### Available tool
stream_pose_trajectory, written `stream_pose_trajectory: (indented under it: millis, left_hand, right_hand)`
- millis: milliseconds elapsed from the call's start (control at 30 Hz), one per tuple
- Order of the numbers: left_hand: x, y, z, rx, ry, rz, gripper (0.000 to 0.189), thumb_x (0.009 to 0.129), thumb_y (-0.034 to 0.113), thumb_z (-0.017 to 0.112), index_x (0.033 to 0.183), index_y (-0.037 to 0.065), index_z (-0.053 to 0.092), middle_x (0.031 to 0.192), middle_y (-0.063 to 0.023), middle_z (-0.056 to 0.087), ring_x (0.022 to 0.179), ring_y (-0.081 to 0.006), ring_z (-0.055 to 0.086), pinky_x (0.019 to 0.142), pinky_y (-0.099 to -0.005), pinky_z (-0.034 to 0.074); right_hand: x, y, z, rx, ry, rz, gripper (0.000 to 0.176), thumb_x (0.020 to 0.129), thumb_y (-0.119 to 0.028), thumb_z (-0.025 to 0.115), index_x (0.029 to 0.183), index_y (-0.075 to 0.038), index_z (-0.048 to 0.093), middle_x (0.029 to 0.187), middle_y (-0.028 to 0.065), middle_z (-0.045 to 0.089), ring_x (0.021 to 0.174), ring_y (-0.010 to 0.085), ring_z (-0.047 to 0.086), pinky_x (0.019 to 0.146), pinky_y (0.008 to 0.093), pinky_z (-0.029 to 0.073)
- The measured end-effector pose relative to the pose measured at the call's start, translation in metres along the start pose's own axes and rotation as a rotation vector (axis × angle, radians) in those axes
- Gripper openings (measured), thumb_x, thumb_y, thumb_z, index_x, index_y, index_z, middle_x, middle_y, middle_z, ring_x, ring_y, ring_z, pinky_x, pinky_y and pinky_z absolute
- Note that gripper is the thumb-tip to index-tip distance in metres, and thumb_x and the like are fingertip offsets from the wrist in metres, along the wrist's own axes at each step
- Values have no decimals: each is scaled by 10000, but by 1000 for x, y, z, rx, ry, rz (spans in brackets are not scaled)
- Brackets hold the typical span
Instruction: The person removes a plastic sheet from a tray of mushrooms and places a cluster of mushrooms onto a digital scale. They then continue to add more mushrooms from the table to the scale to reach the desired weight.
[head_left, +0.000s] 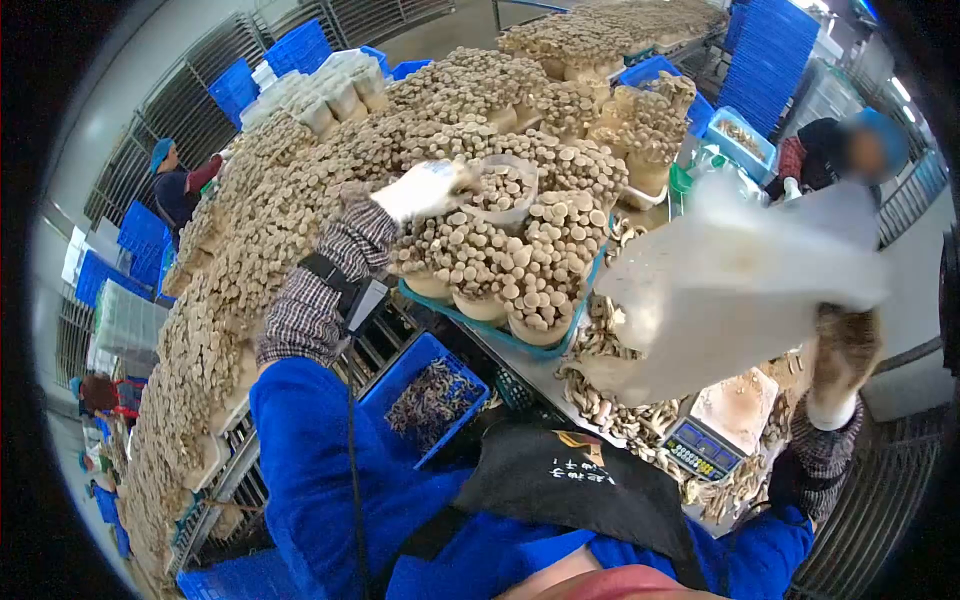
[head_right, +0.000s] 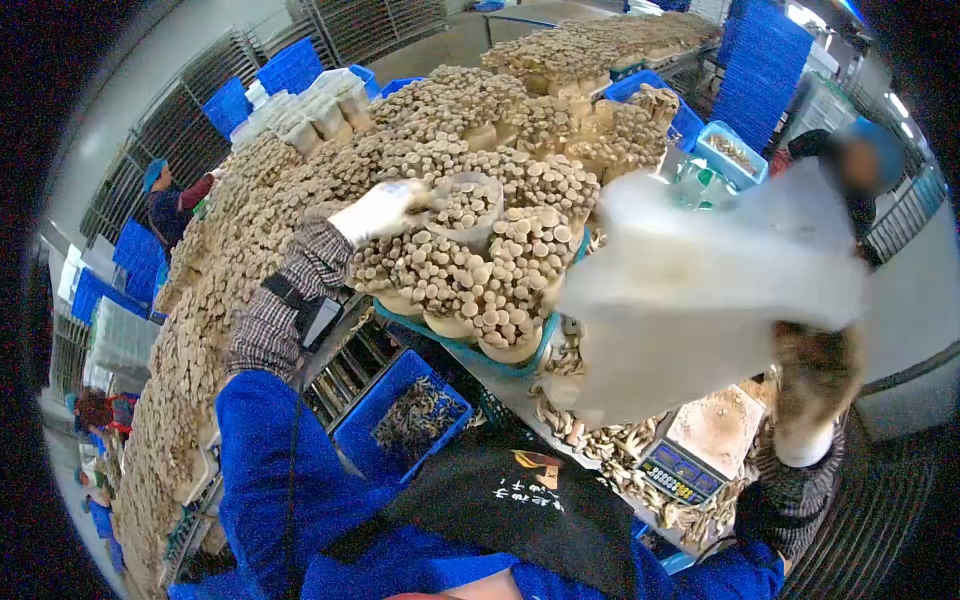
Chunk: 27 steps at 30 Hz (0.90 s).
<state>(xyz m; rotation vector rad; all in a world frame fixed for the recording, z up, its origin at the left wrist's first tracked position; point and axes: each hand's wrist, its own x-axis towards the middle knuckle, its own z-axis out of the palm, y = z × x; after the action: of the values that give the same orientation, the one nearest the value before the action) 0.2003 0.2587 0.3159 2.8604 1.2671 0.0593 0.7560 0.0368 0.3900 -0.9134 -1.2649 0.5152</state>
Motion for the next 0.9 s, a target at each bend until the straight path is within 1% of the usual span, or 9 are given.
stream_pose_trajectory:
  millis: [33, 167, 267, 367, 433, 500, 567, 667, 900]
  left_hand:
    - [-9, -21, 20, 53, -50, -75, 363, 861, 178, 693, 1218, 130, 646, 1259, -122, 628, 1171, -289, 607, 995, -404, 495]
    - [-16, -76, 79, -45, 103, -73, 431, 746, 37, 684, 1173, 92, 675, 1222, -144, 633, 1166, -328, 592, 991, -402, 479]
    - [-8, -53, 65, 221, 8, -1, 362, 778, 125, 698, 1139, 106, 699, 1130, -119, 629, 1085, -324, 594, 923, -433, 484]
    - [-12, -57, 87, 255, 245, 168, 186, 825, 129, 610, 983, 104, 704, 1010, -106, 604, 997, -300, 574, 880, -418, 469]
    - [-17, -44, 83, 327, 213, 121, 137, 850, 159, 569, 913, 116, 683, 963, -85, 591, 959, -272, 569, 859, -400, 464]
    - [-20, -53, 90, 447, 226, 259, 124, 888, 177, 532, 870, 130, 645, 914, -59, 589, 921, -248, 572, 845, -401, 467]
    - [-21, -38, 76, 451, 53, 140, 156, 844, 193, 597, 908, 119, 718, 1040, -44, 629, 1033, -243, 586, 887, -399, 471]
    - [-13, -51, 71, 237, -7, 42, 197, 791, 234, 690, 948, 122, 727, 1041, -59, 636, 1042, -254, 595, 876, -398, 479]
    - [-6, -59, 72, 302, 54, 35, 246, 855, 254, 676, 1047, 107, 722, 1151, -100, 603, 1129, -284, 558, 937, -436, 448]
  right_hand:
    - [1, -28, 21, -342, 14, -233, 475, 944, -203, 681, 1342, 21, 547, 1222, 113, 646, 1051, 216, 630, 939, 314, 487]
    - [8, -46, 3, -192, 8, -191, 415, 980, -103, 625, 1349, 63, 530, 1266, 132, 638, 1133, 221, 622, 975, 344, 497]
    - [0, -50, 24, -246, 49, -212, 411, 977, -118, 635, 1330, 69, 537, 1252, 134, 640, 1125, 213, 622, 956, 335, 499]
    - [-14, -58, 62, -355, 84, -231, 416, 973, -136, 647, 1316, 72, 538, 1230, 141, 637, 1109, 205, 615, 939, 324, 491]
    - [-17, -61, 75, -393, 70, -260, 417, 968, -129, 648, 1312, 81, 539, 1217, 137, 638, 1102, 205, 608, 953, 330, 478]
    - [-17, -65, 79, -440, 76, -265, 417, 962, -119, 652, 1306, 90, 542, 1211, 131, 639, 1110, 212, 602, 975, 342, 466]
    - [-18, -62, 74, -453, 58, -194, 426, 960, -111, 653, 1315, 91, 535, 1220, 128, 636, 1126, 211, 594, 988, 341, 458]
    - [-21, -55, 71, -373, 65, -158, 415, 955, -94, 652, 1311, 88, 541, 1216, 122, 639, 1128, 209, 594, 992, 336, 456]
    - [-31, -45, 61, -301, 41, -75, 445, 955, -146, 673, 1311, 87, 542, 1197, 110, 648, 1100, 190, 606, 975, 325, 464]
